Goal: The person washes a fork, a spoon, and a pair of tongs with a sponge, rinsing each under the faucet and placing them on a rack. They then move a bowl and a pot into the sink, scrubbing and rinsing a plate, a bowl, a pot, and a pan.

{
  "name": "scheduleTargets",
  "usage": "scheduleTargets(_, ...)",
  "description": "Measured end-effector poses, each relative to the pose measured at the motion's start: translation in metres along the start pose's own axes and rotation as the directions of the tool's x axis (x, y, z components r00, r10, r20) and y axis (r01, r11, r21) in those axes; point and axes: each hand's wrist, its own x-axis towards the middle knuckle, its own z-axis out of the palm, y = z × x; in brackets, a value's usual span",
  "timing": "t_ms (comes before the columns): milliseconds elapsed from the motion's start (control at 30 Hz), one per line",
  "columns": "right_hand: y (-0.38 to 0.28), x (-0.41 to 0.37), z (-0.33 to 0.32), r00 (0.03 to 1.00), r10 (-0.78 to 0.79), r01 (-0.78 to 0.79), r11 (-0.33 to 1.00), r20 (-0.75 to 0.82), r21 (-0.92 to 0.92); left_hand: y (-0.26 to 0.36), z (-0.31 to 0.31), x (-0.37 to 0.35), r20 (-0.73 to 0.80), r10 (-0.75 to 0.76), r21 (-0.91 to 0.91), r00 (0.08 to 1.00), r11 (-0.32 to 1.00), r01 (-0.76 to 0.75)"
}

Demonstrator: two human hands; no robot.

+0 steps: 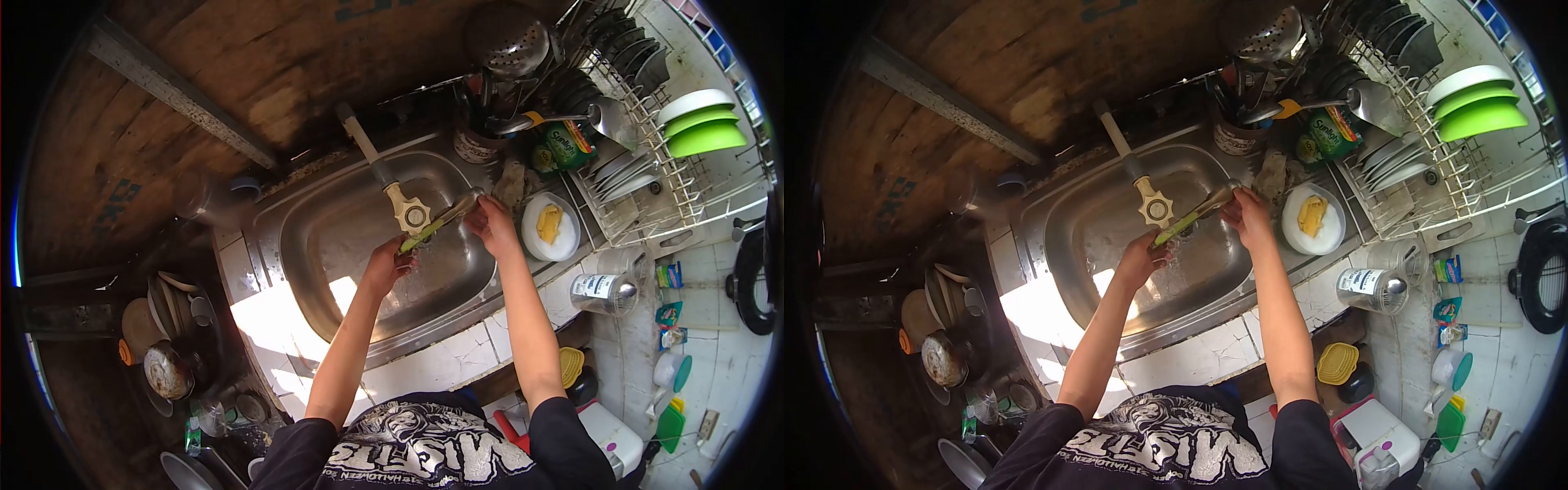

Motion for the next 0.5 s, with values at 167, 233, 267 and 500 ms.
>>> scheduleTargets(167, -0.007, 0.005, -0.004, 1.0, -0.019, 0.02, 1.0, 0.008, -0.014, -0.001, 0.01, 0.003, -0.01, 0.008, -0.015, 1.0, 1.0, -0.008)
scheduleTargets(233, -0.011, -0.007, 0.003, 0.999, -0.033, 0.033, 0.999, -0.017, 0.002, -0.008, 0.006, 0.0, 0.029, 0.068, -0.042, 0.997, 0.997, -0.066)
scheduleTargets(267, -0.012, -0.013, 0.004, 1.0, -0.01, 0.01, 1.0, 0.003, -0.021, -0.012, 0.002, -0.004, 0.049, 0.097, -0.057, 0.994, 0.994, -0.094)
scheduleTargets(500, 0.03, -0.035, -0.009, 0.97, 0.224, -0.221, 0.974, 0.092, -0.048, -0.021, -0.02, -0.059, -0.139, 0.276, 0.206, 0.951, 0.947, -0.245)
